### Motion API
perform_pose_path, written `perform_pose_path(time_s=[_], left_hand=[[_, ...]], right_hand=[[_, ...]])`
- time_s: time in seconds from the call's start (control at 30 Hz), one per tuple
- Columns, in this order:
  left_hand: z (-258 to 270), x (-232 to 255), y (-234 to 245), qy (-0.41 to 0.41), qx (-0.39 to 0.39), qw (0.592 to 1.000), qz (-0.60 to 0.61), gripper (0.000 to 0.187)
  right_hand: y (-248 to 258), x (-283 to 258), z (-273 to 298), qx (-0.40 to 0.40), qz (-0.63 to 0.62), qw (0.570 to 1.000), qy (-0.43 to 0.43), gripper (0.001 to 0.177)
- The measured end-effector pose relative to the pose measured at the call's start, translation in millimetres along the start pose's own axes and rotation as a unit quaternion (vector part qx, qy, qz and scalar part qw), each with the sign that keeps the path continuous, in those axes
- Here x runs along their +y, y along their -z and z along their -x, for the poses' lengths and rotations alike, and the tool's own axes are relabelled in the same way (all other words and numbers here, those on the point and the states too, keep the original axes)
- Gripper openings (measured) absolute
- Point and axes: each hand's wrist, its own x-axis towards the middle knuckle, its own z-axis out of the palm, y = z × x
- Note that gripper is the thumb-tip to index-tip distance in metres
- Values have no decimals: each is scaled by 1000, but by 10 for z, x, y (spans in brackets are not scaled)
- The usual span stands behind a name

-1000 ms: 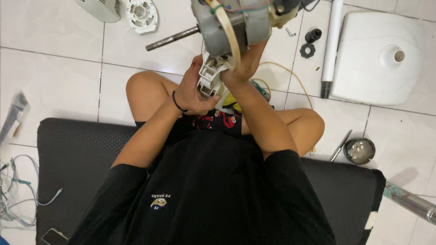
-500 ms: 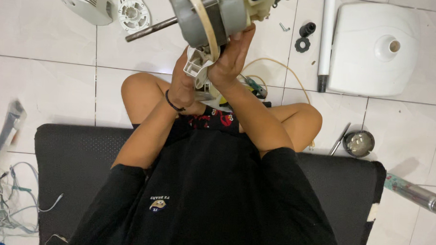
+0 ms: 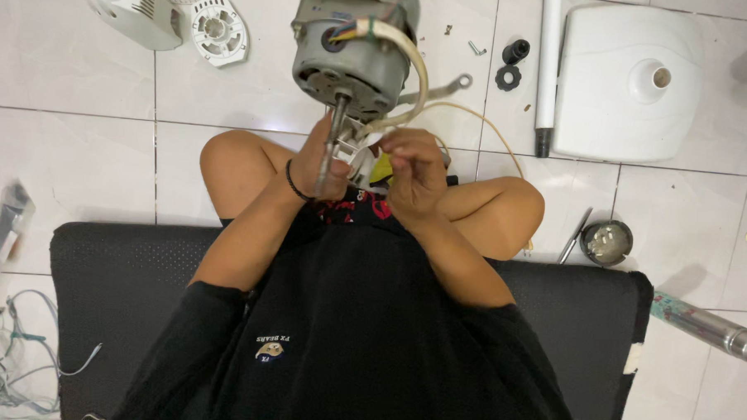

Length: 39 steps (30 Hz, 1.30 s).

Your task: The person sits on the floor and reassembles the base of an electric fan. They attach the motor housing to the fan base, align the parts, and use a screwdriver to tighten screws securing the assembly.

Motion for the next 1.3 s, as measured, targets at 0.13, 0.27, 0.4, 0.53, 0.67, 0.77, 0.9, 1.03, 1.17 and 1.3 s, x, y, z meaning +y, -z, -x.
perform_pose_path(time_s=[0.13, 0.27, 0.4, 0.53, 0.67, 0.77, 0.9, 1.03, 1.17, 1.3], left_hand=[[-4, -149, -88, 21, -8, 990, 141, 101], [-51, -164, -67, 39, -4, 963, 268, 106], [-62, -39, -63, -15, 65, 979, 191, 111], [-25, 90, -60, -23, 76, 988, 131, 108], [11, 116, -38, -21, 64, 992, 102, 103], [41, 86, 4, -32, 64, 993, 98, 100], [130, 2, 38, -19, 74, 992, 99, 98], [233, -98, -26, -3, 94, 994, 62, 99], [273, -150, -107, 19, 90, 994, 64, 99], [376, -133, -105, -9, 45, 999, 26, 91]], right_hand=[[155, -240, 5, -76, 42, 996, -20, 10], [185, -396, -96, -144, 104, 983, -57, 15], [143, -458, -201, -159, 89, 978, -106, 12], [103, -454, -249, -178, 106, 974, -93, 13], [41, -414, -242, -140, 92, 980, -106, 12], [-22, -386, -191, -129, 90, 984, -87, 17], [-33, -313, -104, -134, 135, 982, 7, 21], [7, -267, 26, -122, 137, 983, 27, 22], [66, -249, 132, -103, 101, 989, 21, 17], [145, -216, 293, -100, 59, 993, -5, 9]])
